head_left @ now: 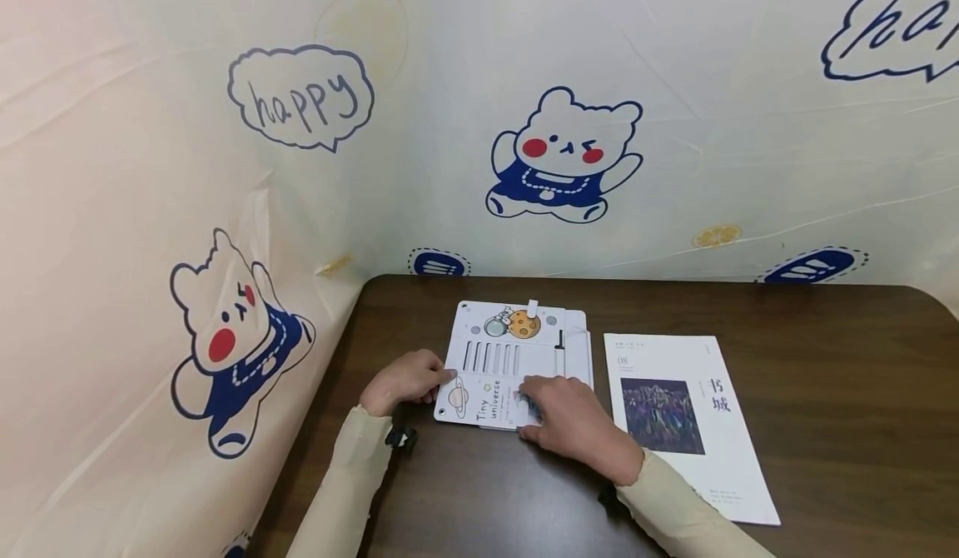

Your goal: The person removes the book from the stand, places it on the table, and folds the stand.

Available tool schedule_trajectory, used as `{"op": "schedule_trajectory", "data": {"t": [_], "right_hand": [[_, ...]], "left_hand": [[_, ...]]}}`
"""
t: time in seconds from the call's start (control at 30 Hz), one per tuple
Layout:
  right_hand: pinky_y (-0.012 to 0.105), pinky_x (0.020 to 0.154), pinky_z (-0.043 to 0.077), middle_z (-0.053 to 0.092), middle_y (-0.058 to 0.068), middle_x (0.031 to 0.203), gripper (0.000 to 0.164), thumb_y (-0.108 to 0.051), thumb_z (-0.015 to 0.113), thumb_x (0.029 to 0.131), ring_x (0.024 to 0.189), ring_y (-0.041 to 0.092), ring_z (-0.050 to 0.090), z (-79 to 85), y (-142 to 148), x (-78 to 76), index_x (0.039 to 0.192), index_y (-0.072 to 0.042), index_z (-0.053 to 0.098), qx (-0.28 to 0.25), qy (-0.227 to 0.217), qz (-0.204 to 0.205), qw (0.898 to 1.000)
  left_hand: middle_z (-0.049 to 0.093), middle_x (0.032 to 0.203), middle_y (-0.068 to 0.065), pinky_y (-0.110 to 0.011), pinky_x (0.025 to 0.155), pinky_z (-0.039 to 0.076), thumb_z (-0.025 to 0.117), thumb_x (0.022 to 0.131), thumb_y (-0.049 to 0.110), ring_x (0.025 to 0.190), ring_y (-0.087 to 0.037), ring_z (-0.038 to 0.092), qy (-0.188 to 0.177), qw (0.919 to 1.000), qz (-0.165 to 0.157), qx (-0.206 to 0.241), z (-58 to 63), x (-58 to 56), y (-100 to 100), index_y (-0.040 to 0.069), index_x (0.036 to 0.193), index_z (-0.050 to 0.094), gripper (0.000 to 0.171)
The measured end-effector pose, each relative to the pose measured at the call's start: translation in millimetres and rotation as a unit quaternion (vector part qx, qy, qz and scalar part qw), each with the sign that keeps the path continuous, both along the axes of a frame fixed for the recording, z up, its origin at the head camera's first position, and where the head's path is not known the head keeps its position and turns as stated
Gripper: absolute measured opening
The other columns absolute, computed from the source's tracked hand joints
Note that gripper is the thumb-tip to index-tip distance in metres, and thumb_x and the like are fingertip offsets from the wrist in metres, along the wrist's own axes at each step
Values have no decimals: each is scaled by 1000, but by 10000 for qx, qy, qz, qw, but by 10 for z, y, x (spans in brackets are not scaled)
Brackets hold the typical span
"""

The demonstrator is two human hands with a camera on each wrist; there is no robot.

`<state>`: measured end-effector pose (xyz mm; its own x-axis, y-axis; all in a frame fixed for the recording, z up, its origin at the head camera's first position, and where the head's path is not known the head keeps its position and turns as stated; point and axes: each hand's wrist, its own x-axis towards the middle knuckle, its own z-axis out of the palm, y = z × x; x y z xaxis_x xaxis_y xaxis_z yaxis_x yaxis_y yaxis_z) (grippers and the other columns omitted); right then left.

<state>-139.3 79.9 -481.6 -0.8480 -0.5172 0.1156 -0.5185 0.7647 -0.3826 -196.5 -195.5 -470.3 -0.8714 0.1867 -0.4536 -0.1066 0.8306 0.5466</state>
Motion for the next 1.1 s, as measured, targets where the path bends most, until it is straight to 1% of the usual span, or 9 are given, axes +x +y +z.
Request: {"op": "schedule_trajectory", "data": {"t": [0.3,0.47,0.57,0.63,0.7,0.77,0.87,0.97,1.1], "right_hand": [[27,54,37,66,-8,74,37,-31,94,72,61,8,48,-4,-6,-21,98,-15,74,-95,50,13,9999],[28,56,40,68,-6,77,40,-31,94,72,62,9,50,29,2,-27,102,-13,74,-133,-110,67,9998],[33,66,51,78,2,94,47,-33,93,75,73,13,61,75,14,-71,112,-9,76,-269,-468,2,9985],[40,80,58,80,9,109,51,-34,91,78,89,21,71,111,25,-121,119,-6,76,-449,-717,-87,9964],[47,94,58,78,13,120,54,-34,88,83,106,28,74,148,35,-199,125,-4,74,-628,-941,-192,9934],[50,100,57,77,15,122,51,-31,86,85,115,33,73,184,55,-297,126,-4,73,-858,-1061,-212,9904],[49,99,59,77,16,123,44,-27,82,90,114,32,74,237,85,-487,126,-2,72,-1126,-1167,-185,9866],[48,98,60,76,18,123,38,-21,76,94,113,33,74,264,114,-716,125,0,72,-1320,-1116,-219,9847],[50,98,59,75,19,124,32,-14,70,98,114,34,73,264,148,-977,125,2,71,-1408,-1073,-588,9824]], "left_hand": [[55,61,-2,-25,52,39,63,104,25,54,-15,49,76,9999,-54,-38,25,8,4,8,73,70,36],[56,62,-1,-25,53,39,63,104,26,55,-15,49,68,10000,-17,-66,22,10,9,8,74,71,35],[57,63,-2,-25,53,40,64,104,26,56,-15,50,54,10000,33,-50,8,14,10,8,76,72,34],[58,64,-3,-25,54,40,64,104,26,56,-15,51,37,10000,68,-19,6,21,15,8,77,73,33],[59,64,-3,-25,54,40,65,104,26,57,-15,51,16,10000,82,18,7,23,16,8,78,73,33],[59,64,-2,-25,54,40,65,104,26,56,-15,51,-1,10000,77,41,15,26,14,8,77,73,33],[58,63,-2,-24,53,39,65,104,26,55,-14,50,-34,9999,94,114,26,25,0,8,75,72,34],[58,62,-2,-24,52,38,65,103,26,54,-14,50,-32,9997,155,210,22,24,-11,7,74,71,35],[59,62,-2,-24,52,38,66,103,25,54,-14,51,-4,9993,187,322,8,34,-14,7,75,72,34]]}}
